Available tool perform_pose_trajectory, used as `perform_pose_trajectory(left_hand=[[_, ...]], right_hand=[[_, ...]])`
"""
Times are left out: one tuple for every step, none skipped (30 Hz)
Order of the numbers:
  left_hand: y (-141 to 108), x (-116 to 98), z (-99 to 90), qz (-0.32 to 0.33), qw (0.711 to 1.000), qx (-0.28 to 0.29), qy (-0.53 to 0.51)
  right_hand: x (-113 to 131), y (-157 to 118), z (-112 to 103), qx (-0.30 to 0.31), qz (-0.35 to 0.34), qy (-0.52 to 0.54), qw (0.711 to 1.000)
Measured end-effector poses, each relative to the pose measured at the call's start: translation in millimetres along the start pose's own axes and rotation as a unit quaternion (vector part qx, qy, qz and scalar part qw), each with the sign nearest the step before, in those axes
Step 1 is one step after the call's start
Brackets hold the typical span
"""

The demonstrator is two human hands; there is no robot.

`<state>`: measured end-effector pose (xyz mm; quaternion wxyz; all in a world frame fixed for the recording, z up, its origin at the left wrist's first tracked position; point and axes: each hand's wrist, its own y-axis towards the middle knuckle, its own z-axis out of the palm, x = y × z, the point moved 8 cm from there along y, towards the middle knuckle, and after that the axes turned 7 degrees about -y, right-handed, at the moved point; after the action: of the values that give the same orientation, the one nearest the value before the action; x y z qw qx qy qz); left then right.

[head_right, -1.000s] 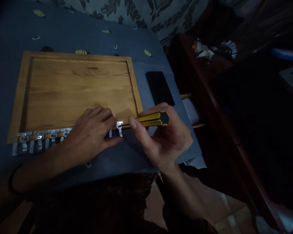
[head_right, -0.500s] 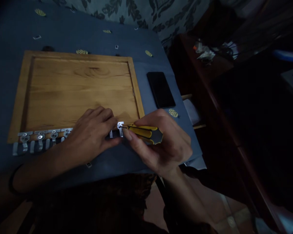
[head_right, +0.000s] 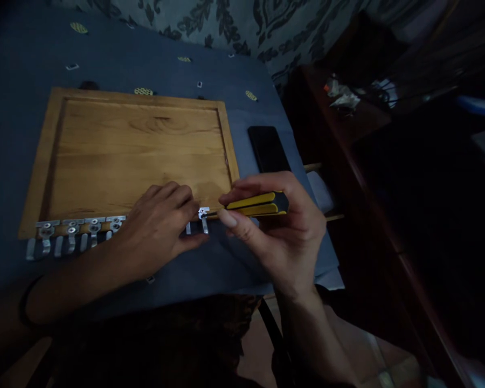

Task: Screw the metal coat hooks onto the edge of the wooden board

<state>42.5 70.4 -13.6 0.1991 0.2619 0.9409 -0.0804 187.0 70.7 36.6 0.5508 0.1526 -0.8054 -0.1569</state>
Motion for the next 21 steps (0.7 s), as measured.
perform_pose_trajectory(left_hand=[[0, 0, 0.4, -0.002, 1.000, 0.003, 0.001], [0, 0, 0.8, -0.004, 1.000, 0.008, 0.002], [1, 0, 1.2, -0.006, 1.000, 0.014, 0.003], [1, 0, 1.4, -0.008, 1.000, 0.018, 0.003], [1, 0, 1.1, -0.007, 1.000, 0.018, 0.002], [2, -1, 0.5, -0.006, 1.000, 0.016, 0.001], [2, -1, -0.1, -0.005, 1.000, 0.012, 0.000], [2, -1, -0.6, -0.005, 1.000, 0.008, 0.000], [2, -1, -0.8, -0.006, 1.000, 0.006, 0.000], [2, -1, -0.8, -0.006, 1.000, 0.005, -0.001], [1, -1, -0.6, -0.006, 1.000, 0.005, -0.002], [1, -1, -0.5, -0.003, 1.000, 0.003, -0.003], [0, -1, -0.7, 0.001, 1.000, 0.001, -0.005], [0, -1, -1.1, 0.005, 1.000, -0.001, -0.007], [0, -1, -1.5, 0.007, 1.000, -0.004, -0.009], [0, -1, -1.7, 0.006, 1.000, -0.003, -0.010], [0, -1, -1.7, 0.003, 1.000, -0.001, -0.011], [1, 0, -1.5, -0.001, 1.000, 0.004, -0.012], [2, 0, -1.3, -0.006, 1.000, 0.009, -0.012], [2, 0, -1.0, -0.009, 1.000, 0.016, -0.013], [2, 0, -0.9, -0.011, 1.000, 0.021, -0.013]], right_hand=[[-2, -1, -1, 0.009, 0.005, 0.009, 1.000], [-3, -2, -1, 0.021, 0.008, 0.017, 1.000], [-4, -3, -1, 0.034, 0.010, 0.024, 0.999], [-4, -4, -1, 0.045, 0.007, 0.029, 0.999], [-3, -3, -1, 0.051, 0.000, 0.031, 0.998], [-2, -3, -2, 0.053, -0.009, 0.028, 0.998], [0, -2, -2, 0.052, -0.017, 0.019, 0.998], [1, 0, -3, 0.046, -0.027, 0.009, 0.999], [3, 2, -3, 0.040, -0.037, -0.001, 0.999], [5, 3, -2, 0.035, -0.046, -0.007, 0.998], [6, 4, -1, 0.033, -0.054, -0.010, 0.998], [7, 5, 0, 0.030, -0.061, -0.012, 0.998], [8, 6, 2, 0.028, -0.066, -0.012, 0.997], [8, 6, 4, 0.027, -0.069, -0.014, 0.997], [8, 5, 5, 0.023, -0.069, -0.018, 0.997], [7, 5, 5, 0.014, -0.070, -0.023, 0.997], [7, 5, 5, 0.003, -0.073, -0.029, 0.997], [7, 4, 5, -0.008, -0.077, -0.033, 0.996], [7, 4, 5, -0.017, -0.081, -0.038, 0.996], [7, 4, 5, -0.024, -0.085, -0.041, 0.995], [7, 5, 5, -0.028, -0.088, -0.043, 0.995]])
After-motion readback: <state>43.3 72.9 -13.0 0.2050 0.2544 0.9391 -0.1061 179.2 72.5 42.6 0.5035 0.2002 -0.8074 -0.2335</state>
